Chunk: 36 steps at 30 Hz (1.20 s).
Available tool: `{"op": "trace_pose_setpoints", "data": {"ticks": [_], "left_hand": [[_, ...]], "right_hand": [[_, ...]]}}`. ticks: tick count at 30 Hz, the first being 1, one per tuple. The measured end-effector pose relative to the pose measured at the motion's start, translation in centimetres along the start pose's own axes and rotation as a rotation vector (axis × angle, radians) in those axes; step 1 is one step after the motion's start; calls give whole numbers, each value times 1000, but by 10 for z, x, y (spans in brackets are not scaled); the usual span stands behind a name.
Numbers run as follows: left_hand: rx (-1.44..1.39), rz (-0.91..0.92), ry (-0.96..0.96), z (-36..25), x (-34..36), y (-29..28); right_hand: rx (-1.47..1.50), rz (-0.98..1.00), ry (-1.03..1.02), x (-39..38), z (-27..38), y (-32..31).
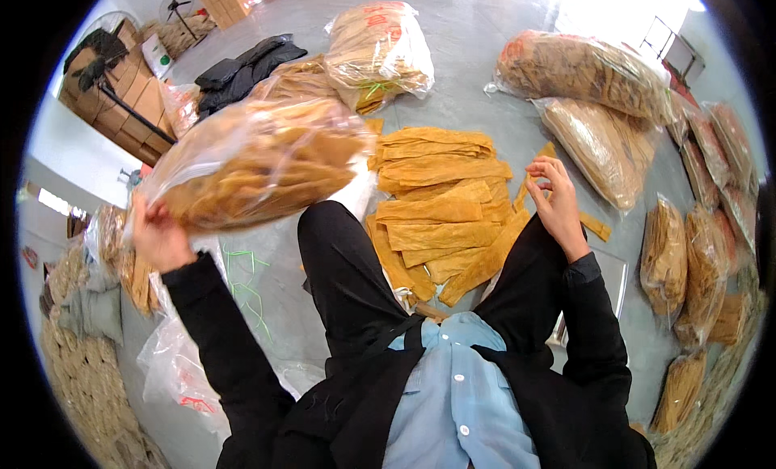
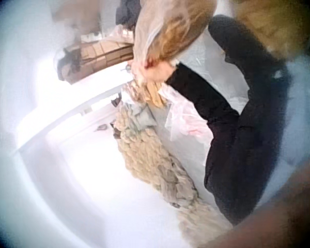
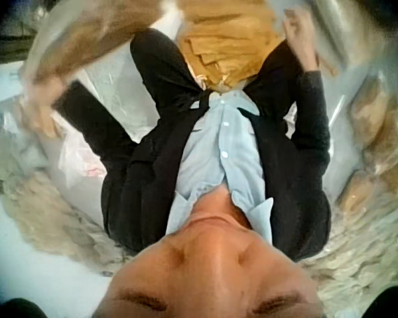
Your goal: The person sits on the floor and packs dried yellow strips into clear plastic bags. They gather the strips from a pile, place them into a bag, and then weigh the bag on a digital scale. The person repeats this process, handling the strips and bags by hand.
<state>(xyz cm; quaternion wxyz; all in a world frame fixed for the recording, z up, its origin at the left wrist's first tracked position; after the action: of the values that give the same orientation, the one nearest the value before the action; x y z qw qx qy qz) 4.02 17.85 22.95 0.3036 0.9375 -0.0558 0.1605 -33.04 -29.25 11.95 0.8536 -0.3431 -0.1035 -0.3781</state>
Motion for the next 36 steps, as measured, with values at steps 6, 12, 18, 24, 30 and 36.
{"op": "trace_pose_setpoints", "data": {"ticks": [6, 12, 18, 24, 30, 36], "left_hand": [[360, -399, 324, -102, -56, -126], [1186, -1029, 831, -186, -175, -182], [1596, -1368, 563, -178, -247, -346], [1298, -1505, -489, -39, -342, -463], [792, -1141, -1096, 132, -335, -464], [479, -756, -1096, 250, -215, -410]], "right_hand": [[31, 16, 19, 1, -1, 1], [-21, 140, 25, 8, 2, 15], [-50, 253, 85, 17, -4, 39], [-132, 256, 37, 20, 7, 54], [-140, 187, 89, 16, 2, 41], [-259, -307, -159, 8, 30, -12]]}}
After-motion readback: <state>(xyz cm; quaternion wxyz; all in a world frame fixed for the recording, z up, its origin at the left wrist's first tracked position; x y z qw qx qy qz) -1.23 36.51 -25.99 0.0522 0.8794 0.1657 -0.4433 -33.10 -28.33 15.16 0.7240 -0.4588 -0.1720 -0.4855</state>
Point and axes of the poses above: each hand's wrist, its own x-axis towards the middle knuckle, its own y-axis out of the palm, z = x × y, the point moved 6 cm from there along x, towards the middle knuckle, and after that the axes turned 5 degrees about x, right-handed, at the moved point
